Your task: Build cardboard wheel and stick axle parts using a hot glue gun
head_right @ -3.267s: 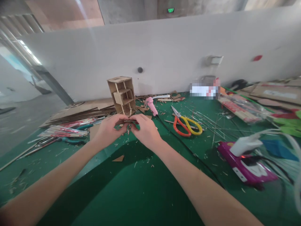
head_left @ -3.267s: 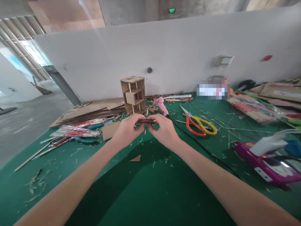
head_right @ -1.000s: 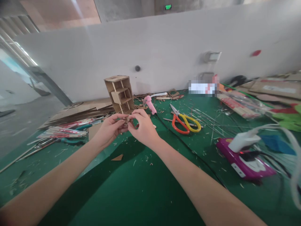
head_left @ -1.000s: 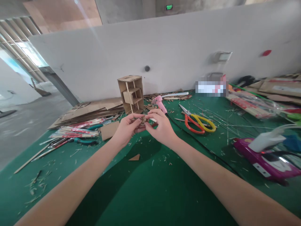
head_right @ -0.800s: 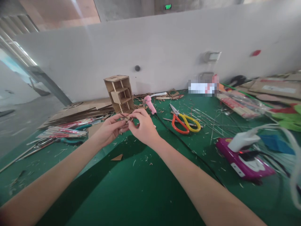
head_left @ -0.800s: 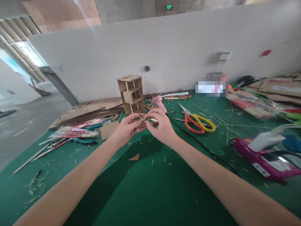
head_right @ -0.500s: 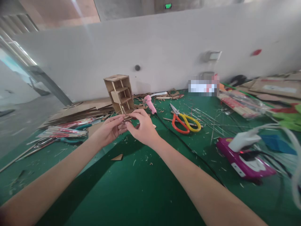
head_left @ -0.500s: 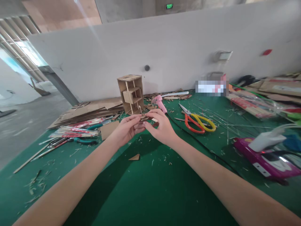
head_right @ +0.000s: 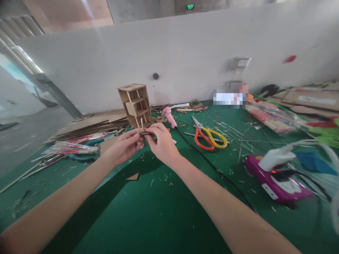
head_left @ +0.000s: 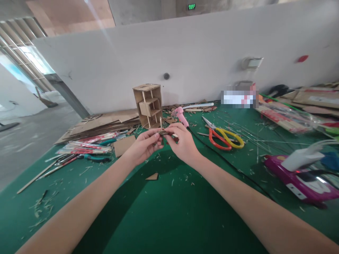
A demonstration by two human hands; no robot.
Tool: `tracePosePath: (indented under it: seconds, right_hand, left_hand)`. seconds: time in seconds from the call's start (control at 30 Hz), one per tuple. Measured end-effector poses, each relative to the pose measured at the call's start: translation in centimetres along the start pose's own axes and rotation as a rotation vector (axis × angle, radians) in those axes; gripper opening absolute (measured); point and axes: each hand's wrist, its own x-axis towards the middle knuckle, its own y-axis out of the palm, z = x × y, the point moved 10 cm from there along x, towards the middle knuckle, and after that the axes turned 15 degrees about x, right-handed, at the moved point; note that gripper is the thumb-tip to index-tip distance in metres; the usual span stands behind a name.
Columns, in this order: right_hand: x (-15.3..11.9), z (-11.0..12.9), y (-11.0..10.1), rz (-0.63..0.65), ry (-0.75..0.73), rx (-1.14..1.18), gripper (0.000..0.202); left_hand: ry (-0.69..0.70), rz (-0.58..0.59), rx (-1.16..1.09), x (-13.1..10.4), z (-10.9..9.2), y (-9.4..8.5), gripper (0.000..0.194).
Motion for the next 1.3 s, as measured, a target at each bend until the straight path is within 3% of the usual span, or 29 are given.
tracePosePath:
  seconds: [0.23,0.4,0.53,0.67,0.9,1.1,1.3]
  right_hand:
    - [0.2,1.7,0.7,0.129,-0.120,-0.172,0.019]
    - [0.0,1.6,1.1,0.173,-0.127,-0.242,0.021]
    - [0.0,0.8,0.1,0.065,-0.090,-0.198,0.017]
    - [0.0,0.1,-0.6,-0.043,-0.041,-0.106,0.013]
    - [-0.1,-0.2,-0.5,-0.041,-0.021,-0.057,0.012]
    - [0.2,0.5,-0.1,0.053,-0.037,-0.136,0.013]
    - [0.1,-0.2,0.4,0.060,0.105,-0.012,0.020]
  left_hand:
    - [-0.011,0.053,-0.021,-0.2,0.2,0.3,0.022]
    - [-0.013,0.087,-0.034,-0.2,0.1,0.7,0.033]
    - [0.060,0.007,0.161,0.0,-0.3,0.7,0.044]
    - [0.109,-0.057,0.438,0.2,-0.2,0.9,0.036]
    - [0.103,-0.230,0.374,0.1,-0.2,-1.1,0.022]
    - [0.155,-0.283,0.479,-0.1,-0.9,-1.6,0.019]
    - [0.216,-0.290,0.569,0.2,-1.6,-2.2,0.020]
